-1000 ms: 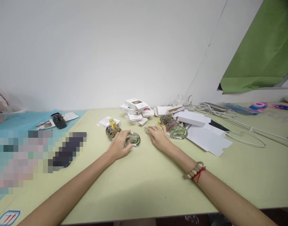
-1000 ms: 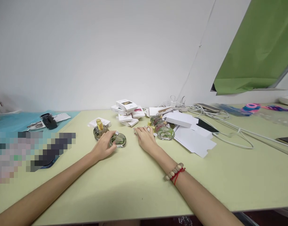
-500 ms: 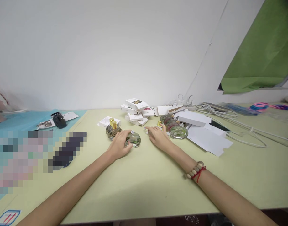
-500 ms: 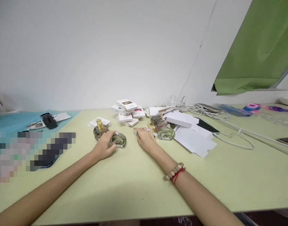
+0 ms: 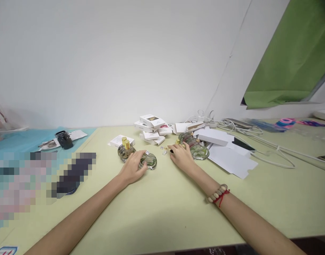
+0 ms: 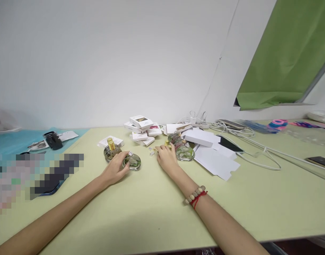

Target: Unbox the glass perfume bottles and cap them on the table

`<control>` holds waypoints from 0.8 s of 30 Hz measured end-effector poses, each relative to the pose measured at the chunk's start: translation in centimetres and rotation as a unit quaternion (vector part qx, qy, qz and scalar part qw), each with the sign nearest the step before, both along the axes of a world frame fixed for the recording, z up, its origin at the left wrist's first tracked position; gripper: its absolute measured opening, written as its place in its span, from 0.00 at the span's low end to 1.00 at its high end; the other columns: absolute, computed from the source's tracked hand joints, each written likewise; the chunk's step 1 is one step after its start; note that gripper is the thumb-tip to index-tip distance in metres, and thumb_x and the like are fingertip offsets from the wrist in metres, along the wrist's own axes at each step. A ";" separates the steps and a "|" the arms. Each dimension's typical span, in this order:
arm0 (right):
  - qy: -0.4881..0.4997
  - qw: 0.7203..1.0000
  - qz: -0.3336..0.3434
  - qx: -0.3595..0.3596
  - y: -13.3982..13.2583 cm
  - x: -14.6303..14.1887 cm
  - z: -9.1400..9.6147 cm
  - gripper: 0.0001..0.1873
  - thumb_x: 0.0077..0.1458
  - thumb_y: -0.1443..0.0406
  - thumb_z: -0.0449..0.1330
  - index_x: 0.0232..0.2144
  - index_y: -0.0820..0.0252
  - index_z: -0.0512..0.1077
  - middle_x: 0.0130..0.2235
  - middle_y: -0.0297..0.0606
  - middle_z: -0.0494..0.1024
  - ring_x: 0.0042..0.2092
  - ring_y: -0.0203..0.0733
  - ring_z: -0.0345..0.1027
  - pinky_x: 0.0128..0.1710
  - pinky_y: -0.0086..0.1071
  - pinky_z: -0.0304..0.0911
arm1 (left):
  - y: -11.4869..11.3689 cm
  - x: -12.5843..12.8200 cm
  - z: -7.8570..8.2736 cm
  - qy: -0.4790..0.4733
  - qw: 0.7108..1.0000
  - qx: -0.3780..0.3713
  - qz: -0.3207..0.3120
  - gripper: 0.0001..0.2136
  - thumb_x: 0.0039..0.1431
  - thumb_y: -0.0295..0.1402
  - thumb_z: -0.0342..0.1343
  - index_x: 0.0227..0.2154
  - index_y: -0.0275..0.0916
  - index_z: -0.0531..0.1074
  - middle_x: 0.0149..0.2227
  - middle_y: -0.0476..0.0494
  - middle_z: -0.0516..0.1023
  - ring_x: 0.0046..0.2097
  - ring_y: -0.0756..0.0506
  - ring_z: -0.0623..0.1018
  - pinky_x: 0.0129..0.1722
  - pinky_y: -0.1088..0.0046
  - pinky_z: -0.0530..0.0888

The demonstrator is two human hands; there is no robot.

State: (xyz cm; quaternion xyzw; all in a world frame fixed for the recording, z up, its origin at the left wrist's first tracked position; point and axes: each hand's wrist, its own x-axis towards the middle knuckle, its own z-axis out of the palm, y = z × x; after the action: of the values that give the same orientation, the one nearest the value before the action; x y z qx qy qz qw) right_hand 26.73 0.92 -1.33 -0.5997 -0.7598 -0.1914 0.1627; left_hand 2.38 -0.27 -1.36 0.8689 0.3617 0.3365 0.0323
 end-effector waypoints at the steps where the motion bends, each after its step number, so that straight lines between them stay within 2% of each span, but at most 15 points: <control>1: 0.005 1.000 0.008 -0.006 0.2 0.2 0.0 0.17 0.53 0.69 0.47 0.44 0.58 0.68 0.41 0.43 0.73 0.44 0.45 0.62 0.50 0.42 0.41 | 0.0 0.0 0.0 -0.003 1.000 -0.007 -0.003 0.16 0.57 0.32 0.44 0.48 0.37 0.58 0.45 0.41 0.69 0.46 0.44 0.69 0.45 0.66 0.65; 5: 0.038 0.999 0.022 -0.031 1.1 1.1 -0.4 0.16 0.52 0.72 0.49 0.43 0.57 0.68 0.43 0.42 0.72 0.45 0.44 0.61 0.43 0.35 0.48 | -0.1 -0.1 0.1 -0.009 0.999 -0.029 -0.010 0.16 0.58 0.37 0.44 0.48 0.38 0.58 0.46 0.41 0.69 0.46 0.45 0.69 0.45 0.67 0.66; 9: 0.065 0.997 0.031 -0.034 1.4 1.6 -0.6 0.15 0.52 0.71 0.51 0.43 0.57 0.68 0.43 0.41 0.72 0.46 0.43 0.62 0.42 0.33 0.48 | -0.3 0.0 0.3 0.006 0.999 -0.034 -0.018 0.15 0.57 0.39 0.46 0.45 0.39 0.60 0.42 0.42 0.71 0.41 0.45 0.71 0.42 0.68 0.67; 13: 0.070 0.997 0.026 -0.034 1.0 1.5 -0.3 0.15 0.52 0.71 0.51 0.42 0.55 0.69 0.39 0.38 0.75 0.44 0.42 0.64 0.41 0.33 0.47 | -0.6 0.2 0.6 0.033 0.999 -0.025 -0.026 0.14 0.57 0.40 0.45 0.43 0.38 0.61 0.38 0.42 0.72 0.38 0.45 0.71 0.40 0.68 0.67; 18: 0.086 0.996 0.013 -0.012 0.8 1.3 0.0 0.14 0.53 0.71 0.50 0.39 0.54 0.71 0.35 0.36 0.77 0.40 0.41 0.65 0.40 0.35 0.45 | -0.7 0.3 0.5 0.036 0.999 -0.022 -0.022 0.14 0.57 0.40 0.45 0.43 0.38 0.60 0.36 0.42 0.72 0.37 0.45 0.71 0.38 0.69 0.67; 24: 0.085 0.996 0.004 0.041 0.8 1.1 0.2 0.14 0.55 0.69 0.49 0.35 0.55 0.74 0.32 0.38 0.77 0.38 0.41 0.64 0.39 0.35 0.44 | -0.7 0.3 0.4 0.031 0.999 -0.022 -0.019 0.14 0.57 0.40 0.45 0.43 0.38 0.60 0.38 0.42 0.72 0.39 0.45 0.71 0.39 0.69 0.67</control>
State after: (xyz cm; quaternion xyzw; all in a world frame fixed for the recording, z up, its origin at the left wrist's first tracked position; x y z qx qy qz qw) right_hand 27.81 1.68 -1.15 -0.6035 -0.7370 -0.1705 0.2520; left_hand 2.67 -0.96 -0.95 0.8846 0.3531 0.3010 0.0464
